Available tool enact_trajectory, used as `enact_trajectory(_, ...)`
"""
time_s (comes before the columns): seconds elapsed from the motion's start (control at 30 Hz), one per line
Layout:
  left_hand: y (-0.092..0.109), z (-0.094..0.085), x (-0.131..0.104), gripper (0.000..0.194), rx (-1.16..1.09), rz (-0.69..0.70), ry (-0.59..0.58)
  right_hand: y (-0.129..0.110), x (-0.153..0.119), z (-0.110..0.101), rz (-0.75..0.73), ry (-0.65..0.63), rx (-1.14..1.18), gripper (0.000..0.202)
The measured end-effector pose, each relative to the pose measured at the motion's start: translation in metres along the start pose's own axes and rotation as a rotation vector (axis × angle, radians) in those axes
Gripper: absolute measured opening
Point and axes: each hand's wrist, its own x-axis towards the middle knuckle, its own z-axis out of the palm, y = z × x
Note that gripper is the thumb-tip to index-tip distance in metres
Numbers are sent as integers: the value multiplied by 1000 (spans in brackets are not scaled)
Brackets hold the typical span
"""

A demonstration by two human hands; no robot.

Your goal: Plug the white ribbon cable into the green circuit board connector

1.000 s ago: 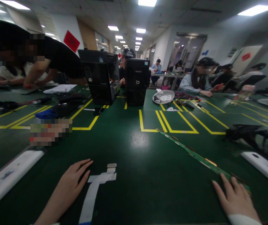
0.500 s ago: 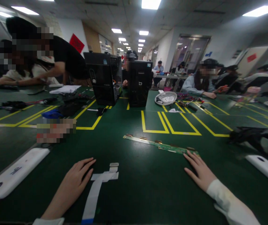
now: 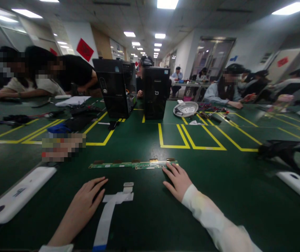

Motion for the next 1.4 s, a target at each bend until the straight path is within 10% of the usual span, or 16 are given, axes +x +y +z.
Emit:
enact_trajectory(0.37,2,-3,1,42,-5,4,-14,-33,14,-7,18,79,-76,46)
enact_trajectory(0.93,6,-8,-2,37,22,143,27,-13,41,11,-162,29,218,43)
enact_trajectory(1.4,70,-20,11,48,-23,465,-339,-15,40,10,-174,-5,207,44)
